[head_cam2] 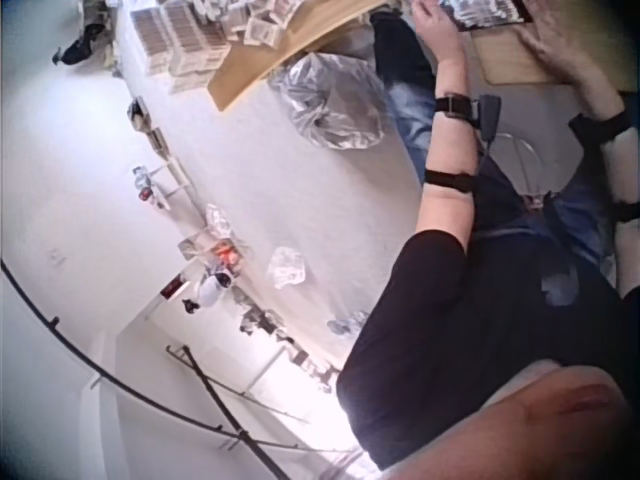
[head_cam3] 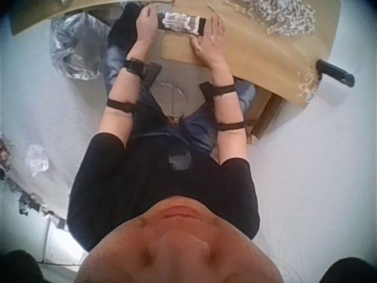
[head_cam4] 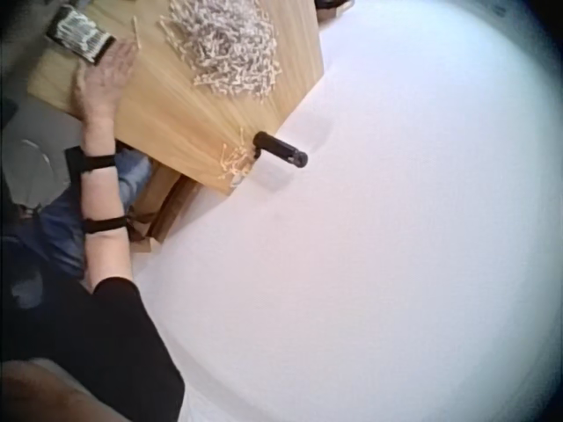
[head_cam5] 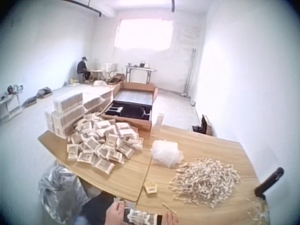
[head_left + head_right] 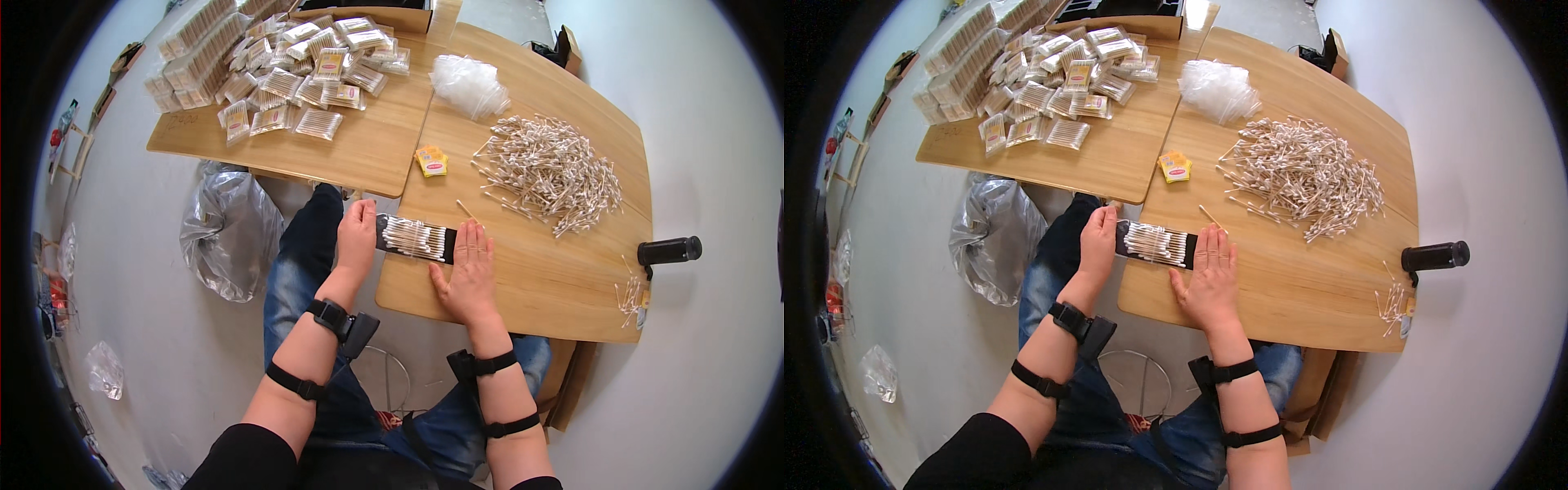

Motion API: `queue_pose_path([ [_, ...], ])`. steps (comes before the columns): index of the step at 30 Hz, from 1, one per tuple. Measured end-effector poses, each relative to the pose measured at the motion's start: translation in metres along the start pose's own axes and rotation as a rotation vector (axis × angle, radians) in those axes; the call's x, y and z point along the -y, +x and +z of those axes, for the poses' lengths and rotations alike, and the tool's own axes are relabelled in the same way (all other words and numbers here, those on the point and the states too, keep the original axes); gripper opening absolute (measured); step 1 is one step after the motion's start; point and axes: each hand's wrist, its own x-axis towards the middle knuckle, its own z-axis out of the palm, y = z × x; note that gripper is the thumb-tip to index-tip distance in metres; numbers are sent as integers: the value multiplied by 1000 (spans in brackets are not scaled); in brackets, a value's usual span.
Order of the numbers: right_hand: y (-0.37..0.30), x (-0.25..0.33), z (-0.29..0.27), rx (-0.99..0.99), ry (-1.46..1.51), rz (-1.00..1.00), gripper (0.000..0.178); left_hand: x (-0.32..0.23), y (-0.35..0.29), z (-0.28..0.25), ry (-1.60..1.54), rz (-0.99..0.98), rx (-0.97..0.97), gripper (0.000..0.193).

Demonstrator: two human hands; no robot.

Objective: Organizing and packaging cotton swabs into small plastic bags.

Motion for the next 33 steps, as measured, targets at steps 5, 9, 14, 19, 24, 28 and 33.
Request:
queue_pose_path([
  [5,4,4,-3,89,-154,17,88,3,1,5,-12,-189,99,41],
  [9,7,8,-2,98,-131,29,88,-1,-4,10,-197,-154,125,45],
  [14,12,21,4,108,-113,7,89,1,-5,11,-164,-68,90,44],
  [19,16,32,10,69,-76,-6,90,-11,-5,13,-48,71,82,44],
  [24,18,39,9,45,-47,-18,91,-2,-7,10,60,118,20,45],
  [28,17,42,6,6,19,-2,86,-4,-9,8,126,119,30,48],
  [33,10,51,6,47,20,-48,82,-9,-8,10,84,98,10,46],
])
